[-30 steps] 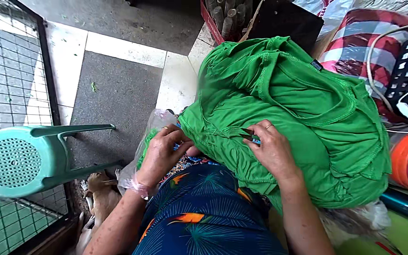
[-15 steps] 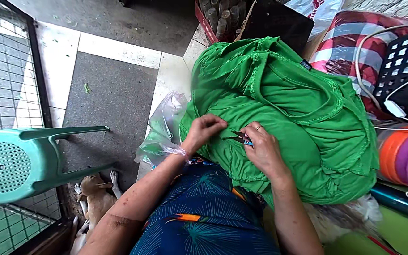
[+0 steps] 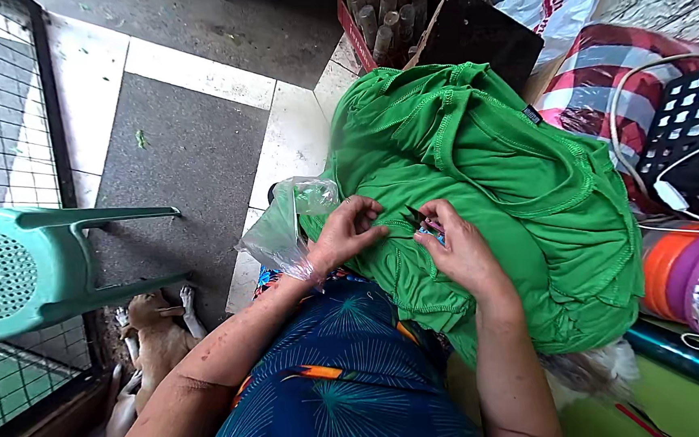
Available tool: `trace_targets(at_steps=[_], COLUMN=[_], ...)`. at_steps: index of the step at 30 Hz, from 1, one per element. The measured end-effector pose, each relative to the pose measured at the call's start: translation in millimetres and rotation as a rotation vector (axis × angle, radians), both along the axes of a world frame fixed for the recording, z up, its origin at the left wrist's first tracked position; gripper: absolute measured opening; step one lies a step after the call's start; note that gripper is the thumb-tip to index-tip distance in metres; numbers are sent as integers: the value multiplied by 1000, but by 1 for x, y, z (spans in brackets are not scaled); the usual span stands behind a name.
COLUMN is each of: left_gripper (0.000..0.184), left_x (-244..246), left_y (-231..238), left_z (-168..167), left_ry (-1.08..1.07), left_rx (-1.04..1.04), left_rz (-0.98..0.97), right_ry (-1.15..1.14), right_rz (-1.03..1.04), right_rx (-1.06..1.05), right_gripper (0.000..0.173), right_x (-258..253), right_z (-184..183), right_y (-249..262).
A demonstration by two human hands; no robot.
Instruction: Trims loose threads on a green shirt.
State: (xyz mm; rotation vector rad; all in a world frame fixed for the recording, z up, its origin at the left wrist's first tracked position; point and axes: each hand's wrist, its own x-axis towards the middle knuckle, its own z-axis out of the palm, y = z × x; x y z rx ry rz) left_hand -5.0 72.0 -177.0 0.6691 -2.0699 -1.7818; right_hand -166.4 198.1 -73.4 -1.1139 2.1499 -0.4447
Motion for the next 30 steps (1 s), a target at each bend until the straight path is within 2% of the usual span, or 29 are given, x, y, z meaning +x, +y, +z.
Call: trace_targets(at_steps=[4,9,12,16,19,24,27,30], left_gripper=[38,39,38,38,36,16,11,12], left_x=[-2,-3,-2,-1,2,4,2,-1], left_y=[9,16,16,16,12,6,-1,-13], left_z=[-6,-10,-10,-10,-10,-17,-8,19], left_ry=[8,35,29,22,36,70,39,6], left_rx=[-130,-182,-179,-186,-187,-216,-227,-215], left_rz=[42,93,100,98,60,1,-10,-1], right_ry=[17,28,37,36,34,94,99,152], right_rz=[138,246,280,300,280,300,297,251], right_rx=[199,217,297,274,147,141,17,-130], right_gripper=[24,16,16,13,13,22,23,49], right_x=[-6,-13,-12,-14,-18,-14,-12,-11], right_z=[9,14,16,15,9,1,-6,-9], right_y=[-18,-31,-41,-39,-28,-25,-21,-15])
